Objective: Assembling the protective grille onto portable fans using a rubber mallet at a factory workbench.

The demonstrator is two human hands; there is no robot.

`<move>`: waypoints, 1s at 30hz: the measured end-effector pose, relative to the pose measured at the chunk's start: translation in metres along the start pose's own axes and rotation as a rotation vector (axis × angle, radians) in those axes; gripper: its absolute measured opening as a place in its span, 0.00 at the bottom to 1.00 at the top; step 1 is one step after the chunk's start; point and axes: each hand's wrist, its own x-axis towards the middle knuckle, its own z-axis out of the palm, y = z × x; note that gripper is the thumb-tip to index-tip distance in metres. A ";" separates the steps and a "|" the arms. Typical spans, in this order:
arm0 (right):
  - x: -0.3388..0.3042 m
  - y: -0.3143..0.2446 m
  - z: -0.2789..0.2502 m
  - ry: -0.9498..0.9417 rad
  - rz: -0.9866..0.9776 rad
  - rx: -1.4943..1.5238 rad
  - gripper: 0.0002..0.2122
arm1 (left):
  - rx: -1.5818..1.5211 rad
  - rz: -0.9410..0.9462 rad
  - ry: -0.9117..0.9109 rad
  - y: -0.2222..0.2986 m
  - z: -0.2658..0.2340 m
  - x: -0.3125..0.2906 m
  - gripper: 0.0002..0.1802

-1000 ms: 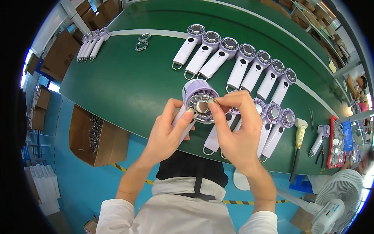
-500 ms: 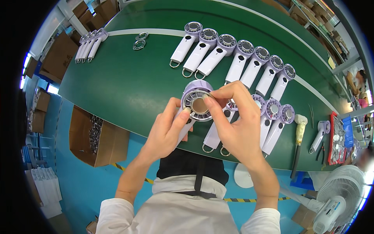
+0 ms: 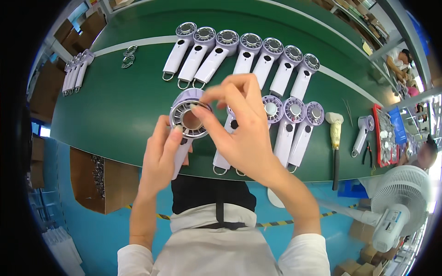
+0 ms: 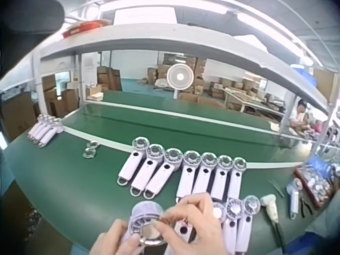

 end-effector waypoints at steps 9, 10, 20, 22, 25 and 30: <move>-0.002 0.008 -0.015 -0.500 0.502 0.617 0.36 | -0.031 -0.035 -0.098 0.001 -0.006 -0.005 0.17; -0.003 0.009 -0.014 -0.503 0.491 0.619 0.35 | -0.006 -0.022 -0.100 0.002 -0.006 -0.005 0.17; -0.031 0.022 -0.017 -0.320 0.363 0.305 0.29 | -0.156 -0.306 -0.042 -0.007 -0.011 0.004 0.19; -0.049 0.030 -0.047 -0.046 0.297 0.290 0.23 | -0.112 -0.321 -0.011 -0.024 -0.036 0.008 0.22; -0.099 0.057 -0.131 0.372 0.403 -0.532 0.12 | -0.040 -0.389 0.030 -0.037 -0.046 0.022 0.21; -0.197 0.088 -0.185 0.131 0.759 -1.274 0.15 | 0.021 -0.453 0.049 -0.054 -0.070 0.028 0.24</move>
